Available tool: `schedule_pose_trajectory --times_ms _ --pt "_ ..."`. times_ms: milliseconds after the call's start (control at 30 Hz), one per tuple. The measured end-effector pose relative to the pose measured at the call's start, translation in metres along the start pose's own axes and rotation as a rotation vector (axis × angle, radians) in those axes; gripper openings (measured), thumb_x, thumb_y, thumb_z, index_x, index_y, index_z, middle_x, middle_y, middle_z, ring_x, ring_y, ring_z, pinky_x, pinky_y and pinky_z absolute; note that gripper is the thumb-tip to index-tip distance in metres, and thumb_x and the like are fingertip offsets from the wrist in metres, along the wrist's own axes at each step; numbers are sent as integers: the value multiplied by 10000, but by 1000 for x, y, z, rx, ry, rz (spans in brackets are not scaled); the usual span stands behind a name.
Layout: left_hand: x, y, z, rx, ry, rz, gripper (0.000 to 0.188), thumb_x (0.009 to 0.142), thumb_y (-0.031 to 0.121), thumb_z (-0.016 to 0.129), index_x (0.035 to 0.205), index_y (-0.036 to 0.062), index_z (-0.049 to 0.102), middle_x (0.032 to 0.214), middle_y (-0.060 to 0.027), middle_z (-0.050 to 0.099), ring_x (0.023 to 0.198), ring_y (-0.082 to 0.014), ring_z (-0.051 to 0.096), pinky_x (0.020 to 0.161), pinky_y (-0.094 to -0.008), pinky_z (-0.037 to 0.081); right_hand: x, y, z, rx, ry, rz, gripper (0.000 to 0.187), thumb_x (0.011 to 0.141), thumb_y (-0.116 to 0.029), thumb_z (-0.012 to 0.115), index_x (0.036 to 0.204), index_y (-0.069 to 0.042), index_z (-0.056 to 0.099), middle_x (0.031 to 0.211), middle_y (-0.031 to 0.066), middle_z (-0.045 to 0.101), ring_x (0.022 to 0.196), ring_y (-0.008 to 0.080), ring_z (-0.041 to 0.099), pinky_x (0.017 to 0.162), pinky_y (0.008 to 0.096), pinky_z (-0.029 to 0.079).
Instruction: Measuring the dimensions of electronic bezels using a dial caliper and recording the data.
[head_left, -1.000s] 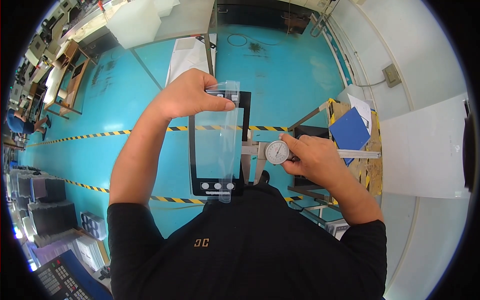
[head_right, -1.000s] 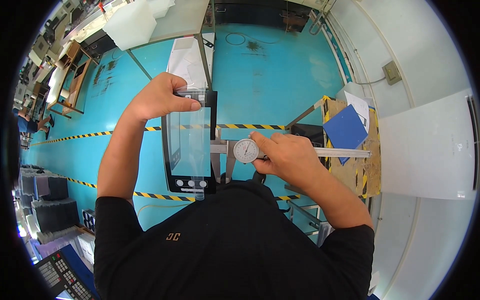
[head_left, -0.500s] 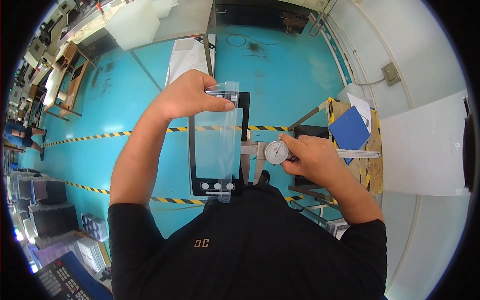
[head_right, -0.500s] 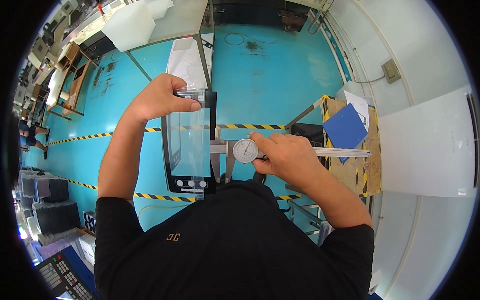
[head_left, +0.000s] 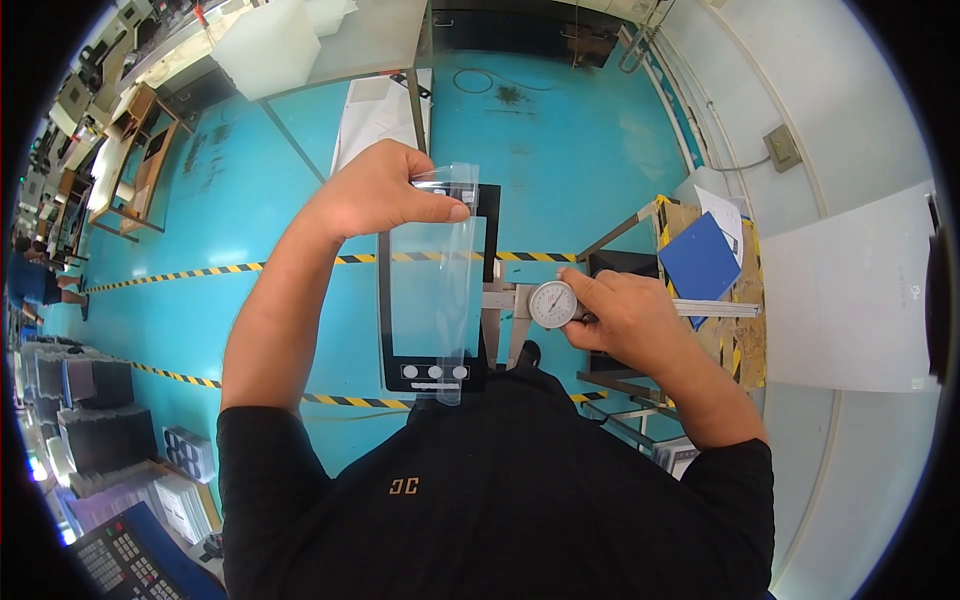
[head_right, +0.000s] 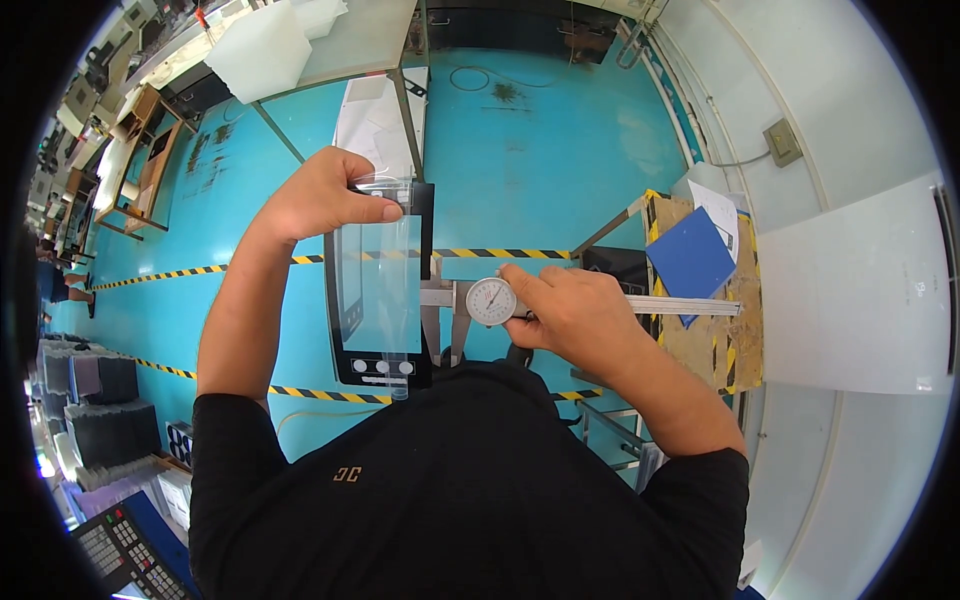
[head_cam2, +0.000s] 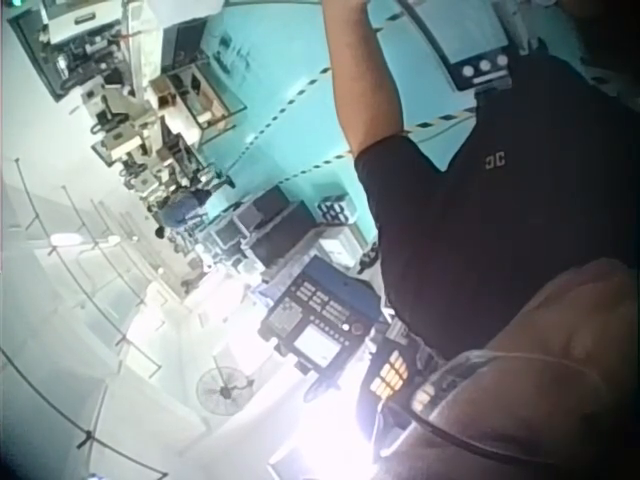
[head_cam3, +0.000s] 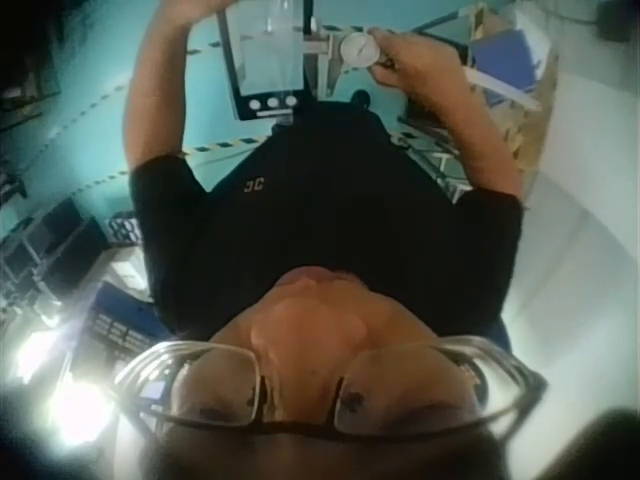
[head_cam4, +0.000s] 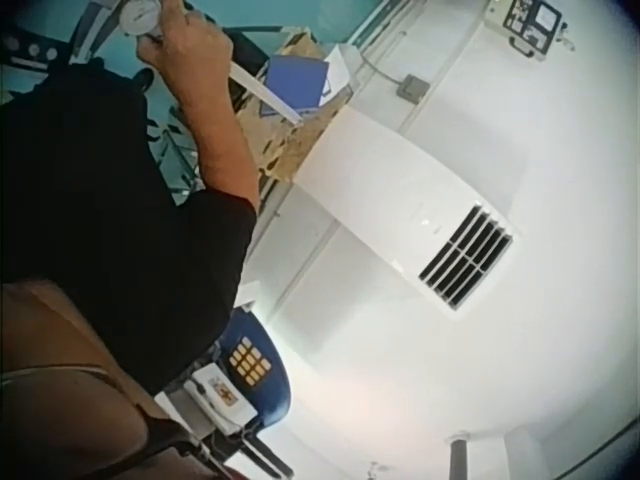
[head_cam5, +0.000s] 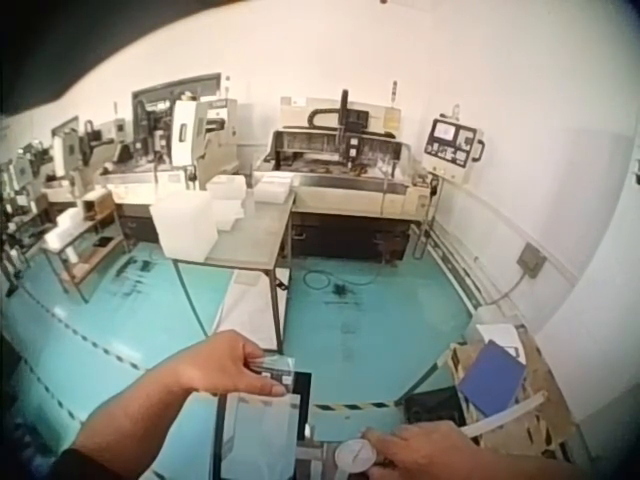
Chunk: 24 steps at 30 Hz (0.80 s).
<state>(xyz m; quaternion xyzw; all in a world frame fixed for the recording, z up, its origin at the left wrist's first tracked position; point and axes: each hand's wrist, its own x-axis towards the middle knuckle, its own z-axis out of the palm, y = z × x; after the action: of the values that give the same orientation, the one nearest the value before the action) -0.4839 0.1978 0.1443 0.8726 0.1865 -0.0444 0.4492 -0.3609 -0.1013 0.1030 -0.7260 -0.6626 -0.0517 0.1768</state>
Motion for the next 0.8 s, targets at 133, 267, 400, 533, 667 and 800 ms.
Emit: schedule_pose_trajectory --times_ms 133,267,400,533,667,800 --pt "0 -1 0 -3 -9 -10 335 733 322 843 764 11 722 645 -13 608 619 -101 513 597 -278 431 -2 0 2 -29 -29 30 501 701 -253 791 1154 -101 641 704 51 595 626 221 637 545 344 511" --pt "3 -5 2 -6 11 7 328 731 312 848 767 11 724 648 -20 617 622 -102 524 601 -279 435 -1 0 1 -24 -5 10 489 690 -214 790 1139 -80 648 688 49 579 608 218 624 536 341 503" --pt "2 -5 1 -18 12 11 324 731 306 850 768 9 725 652 -23 625 622 -102 535 602 -277 441 -1 0 2 -27 13 -2 489 672 -181 789 1128 -65 655 669 44 562 587 213 612 523 337 498" --pt "3 -8 1 -21 -5 3 324 731 302 852 770 7 726 654 -24 628 623 -100 541 605 -274 448 -1 -1 2 -32 16 8 492 672 -192 789 1130 -74 656 670 42 564 591 212 615 521 337 496" --pt "4 -8 1 -26 -4 6 326 730 303 855 769 7 726 650 -21 626 618 -101 537 597 -276 444 -2 0 2 -41 18 7 495 671 -199 791 1133 -80 657 674 41 565 595 212 617 519 338 494" --pt "4 -7 1 -24 -9 7 327 730 304 855 773 7 727 652 -20 626 616 -101 535 593 -278 442 -2 0 2 -42 17 8 494 672 -204 792 1132 -83 659 677 41 566 597 214 619 520 340 495"
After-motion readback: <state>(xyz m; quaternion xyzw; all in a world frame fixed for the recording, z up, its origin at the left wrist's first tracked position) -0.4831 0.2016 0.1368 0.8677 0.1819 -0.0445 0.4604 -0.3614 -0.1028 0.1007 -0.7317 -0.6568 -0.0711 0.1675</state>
